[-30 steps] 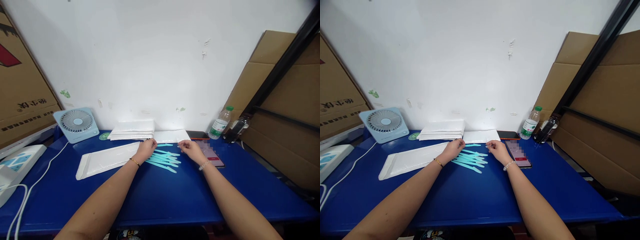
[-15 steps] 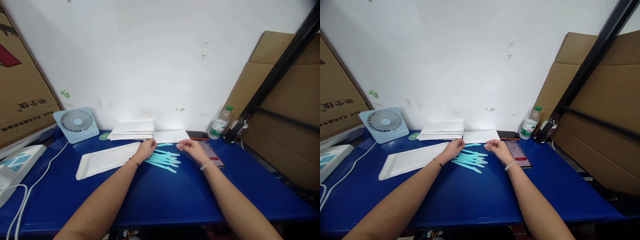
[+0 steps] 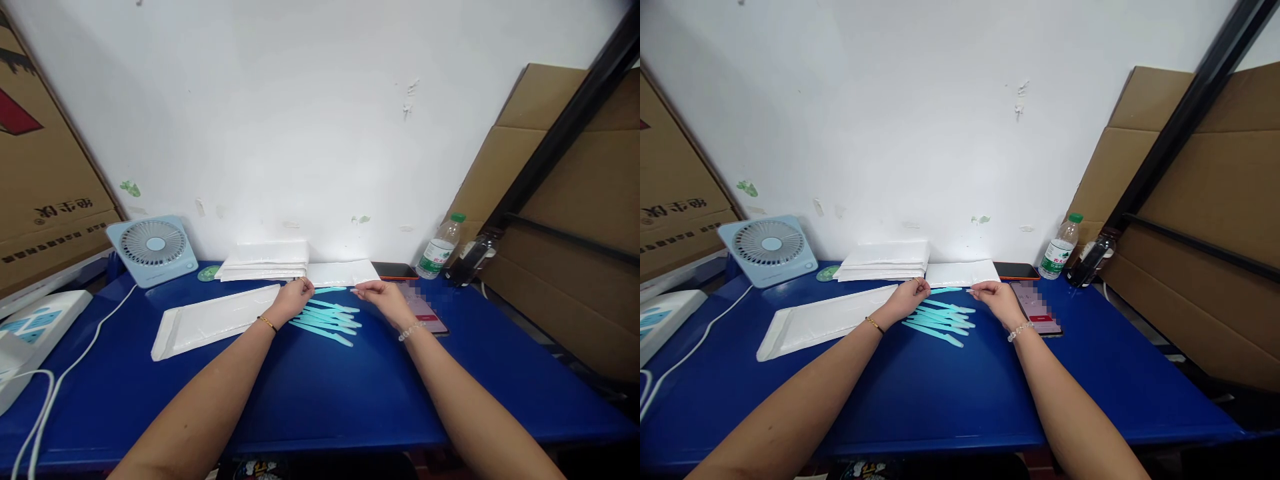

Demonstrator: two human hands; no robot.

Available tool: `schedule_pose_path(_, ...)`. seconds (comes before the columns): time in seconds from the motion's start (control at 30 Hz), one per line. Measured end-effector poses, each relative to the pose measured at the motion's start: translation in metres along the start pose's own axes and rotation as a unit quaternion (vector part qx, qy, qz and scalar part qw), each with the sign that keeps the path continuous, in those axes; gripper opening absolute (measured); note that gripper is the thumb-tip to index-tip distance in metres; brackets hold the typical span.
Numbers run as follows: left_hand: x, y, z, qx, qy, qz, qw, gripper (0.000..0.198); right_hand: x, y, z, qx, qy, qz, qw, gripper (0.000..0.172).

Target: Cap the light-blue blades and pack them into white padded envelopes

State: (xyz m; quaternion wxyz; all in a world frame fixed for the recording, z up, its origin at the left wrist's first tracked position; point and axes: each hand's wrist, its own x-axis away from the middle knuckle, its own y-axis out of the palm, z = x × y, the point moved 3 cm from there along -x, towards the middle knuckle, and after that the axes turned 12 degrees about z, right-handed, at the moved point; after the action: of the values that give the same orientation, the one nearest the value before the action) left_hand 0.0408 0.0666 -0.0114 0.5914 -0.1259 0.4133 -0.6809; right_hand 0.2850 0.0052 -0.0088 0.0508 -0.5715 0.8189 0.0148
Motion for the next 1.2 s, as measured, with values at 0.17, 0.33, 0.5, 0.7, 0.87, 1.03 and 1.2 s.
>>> schedule_pose_path(0.17, 0.001, -0.001, 0.004, 0.020, -0.003, -0.007, 1.000, 0.016, 0.000, 0.003, 0.002, 0.039, -0.051, 0.016, 0.998, 0.031)
schedule_pose_path(0.33, 0.002, -0.001, 0.007, 0.049, -0.009, -0.020, 0.999, 0.016, 0.000, 0.005, 0.003, 0.028, -0.076, 0.021, 0.996, 0.032)
schedule_pose_path(0.5, 0.000, 0.003, 0.003, 0.064, -0.004, -0.021, 0.998, 0.017, 0.001, 0.008, 0.004, 0.040, -0.069, 0.008, 0.997, 0.033)
schedule_pose_path(0.7, 0.000, 0.003, 0.003, 0.070, -0.004, -0.021, 0.997, 0.017, 0.004, 0.009, 0.001, 0.040, -0.053, 0.006, 0.998, 0.034)
schedule_pose_path(0.87, 0.004, 0.004, 0.012, 0.074, 0.003, -0.030, 0.997, 0.018, 0.007, 0.015, 0.002, 0.055, -0.056, -0.020, 0.997, 0.036)
schedule_pose_path(1.03, 0.009, -0.002, 0.024, 0.013, 0.027, -0.060, 0.998, 0.022, 0.007, 0.018, 0.007, 0.076, -0.063, -0.048, 0.994, 0.032)
schedule_pose_path(1.2, 0.017, -0.014, 0.029, -0.081, 0.164, -0.136, 0.974, 0.081, 0.007, 0.014, 0.004, 0.188, -0.136, -0.071, 0.970, 0.018)
